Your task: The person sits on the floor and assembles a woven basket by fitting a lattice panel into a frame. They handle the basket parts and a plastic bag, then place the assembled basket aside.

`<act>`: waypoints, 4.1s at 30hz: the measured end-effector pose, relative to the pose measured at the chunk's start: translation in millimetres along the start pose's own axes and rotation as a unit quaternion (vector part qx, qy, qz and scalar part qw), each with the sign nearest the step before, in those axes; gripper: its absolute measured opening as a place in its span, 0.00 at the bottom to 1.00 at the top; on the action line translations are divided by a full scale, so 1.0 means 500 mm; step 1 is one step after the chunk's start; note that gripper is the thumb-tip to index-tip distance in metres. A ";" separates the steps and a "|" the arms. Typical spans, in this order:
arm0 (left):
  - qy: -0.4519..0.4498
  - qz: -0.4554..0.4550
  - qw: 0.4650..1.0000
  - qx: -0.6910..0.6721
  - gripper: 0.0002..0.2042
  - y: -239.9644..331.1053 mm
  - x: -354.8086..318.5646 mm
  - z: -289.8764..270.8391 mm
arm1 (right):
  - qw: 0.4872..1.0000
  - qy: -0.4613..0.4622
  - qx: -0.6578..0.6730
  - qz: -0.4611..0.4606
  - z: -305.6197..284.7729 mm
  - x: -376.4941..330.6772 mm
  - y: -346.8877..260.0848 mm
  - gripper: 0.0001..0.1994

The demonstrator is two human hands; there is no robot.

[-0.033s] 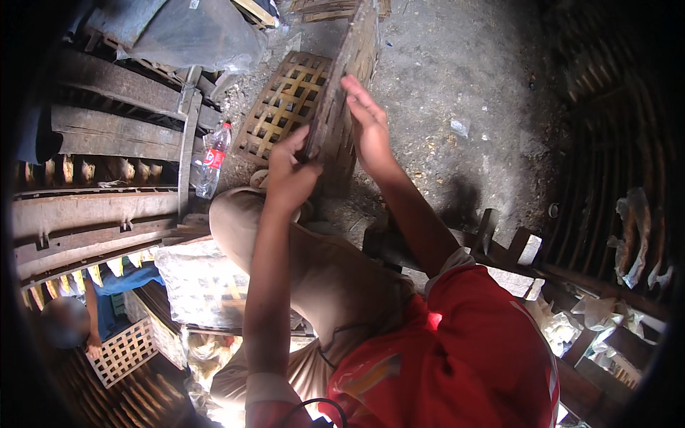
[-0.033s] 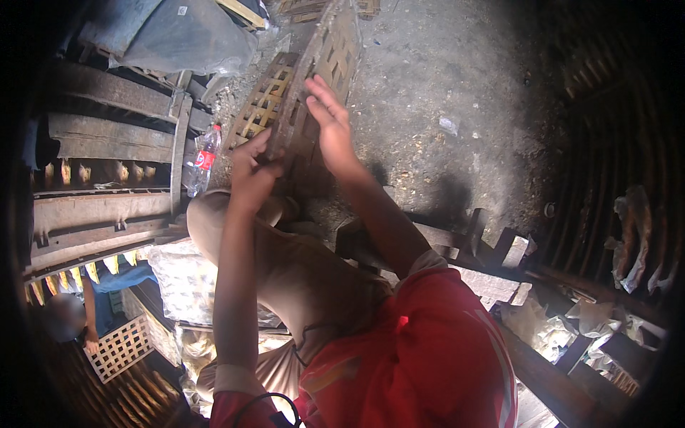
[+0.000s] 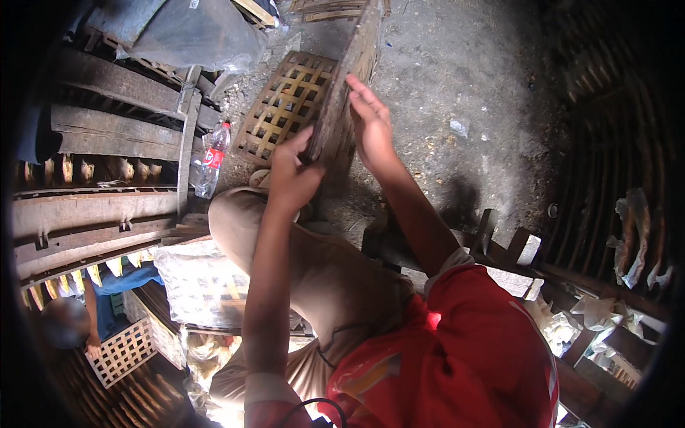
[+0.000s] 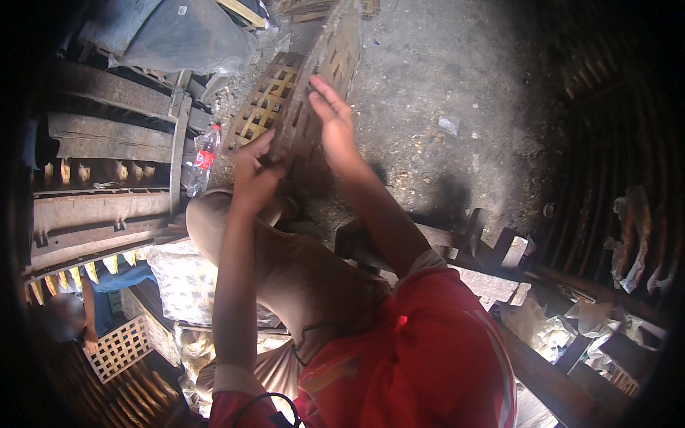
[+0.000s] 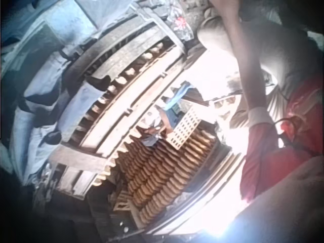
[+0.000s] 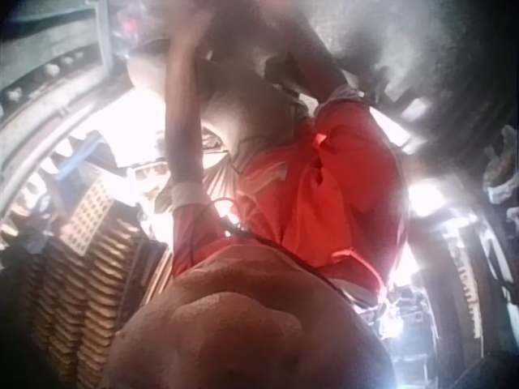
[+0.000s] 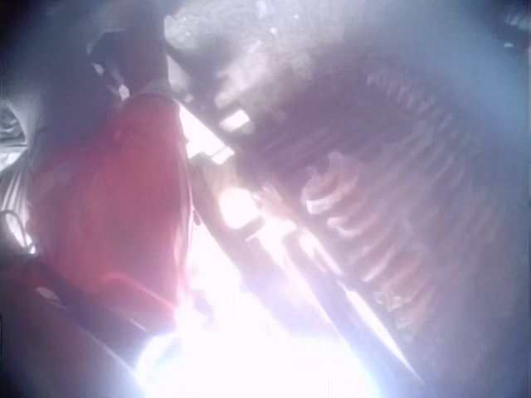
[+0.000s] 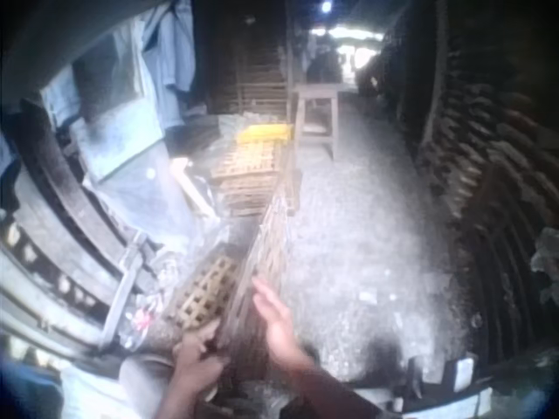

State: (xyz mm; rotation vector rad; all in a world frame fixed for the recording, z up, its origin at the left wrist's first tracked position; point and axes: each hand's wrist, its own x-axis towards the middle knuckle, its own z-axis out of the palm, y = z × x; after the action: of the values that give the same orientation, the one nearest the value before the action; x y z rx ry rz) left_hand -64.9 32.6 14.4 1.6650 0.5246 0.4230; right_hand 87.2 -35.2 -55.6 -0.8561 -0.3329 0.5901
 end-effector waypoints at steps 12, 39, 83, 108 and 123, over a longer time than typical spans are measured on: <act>-0.084 0.112 0.948 0.287 0.32 -0.028 -0.003 0.021 | 0.981 0.164 -0.104 0.001 -0.111 0.062 -0.112 0.32; -0.099 0.241 0.892 0.369 0.37 -0.049 -0.026 0.060 | 0.965 0.256 -0.010 -0.058 -0.187 0.083 -0.145 0.18; -0.008 0.116 0.946 0.303 0.29 -0.091 0.004 0.056 | 0.874 0.470 -0.046 -0.115 -0.156 0.079 -0.135 0.31; 0.067 0.088 0.992 0.063 0.26 -0.089 0.033 0.054 | 0.945 0.237 -0.221 -0.041 0.017 0.163 -0.097 0.41; -0.019 0.081 0.994 0.073 0.33 -0.084 0.034 0.065 | 0.932 0.278 -0.210 -0.094 -0.022 0.162 -0.142 0.40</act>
State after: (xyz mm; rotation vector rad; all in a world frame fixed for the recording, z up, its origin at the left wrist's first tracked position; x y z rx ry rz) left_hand -37.2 20.6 -32.3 1.8615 0.4011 0.4792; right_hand 181.7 -29.0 -3.4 -1.3444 -0.0157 0.0740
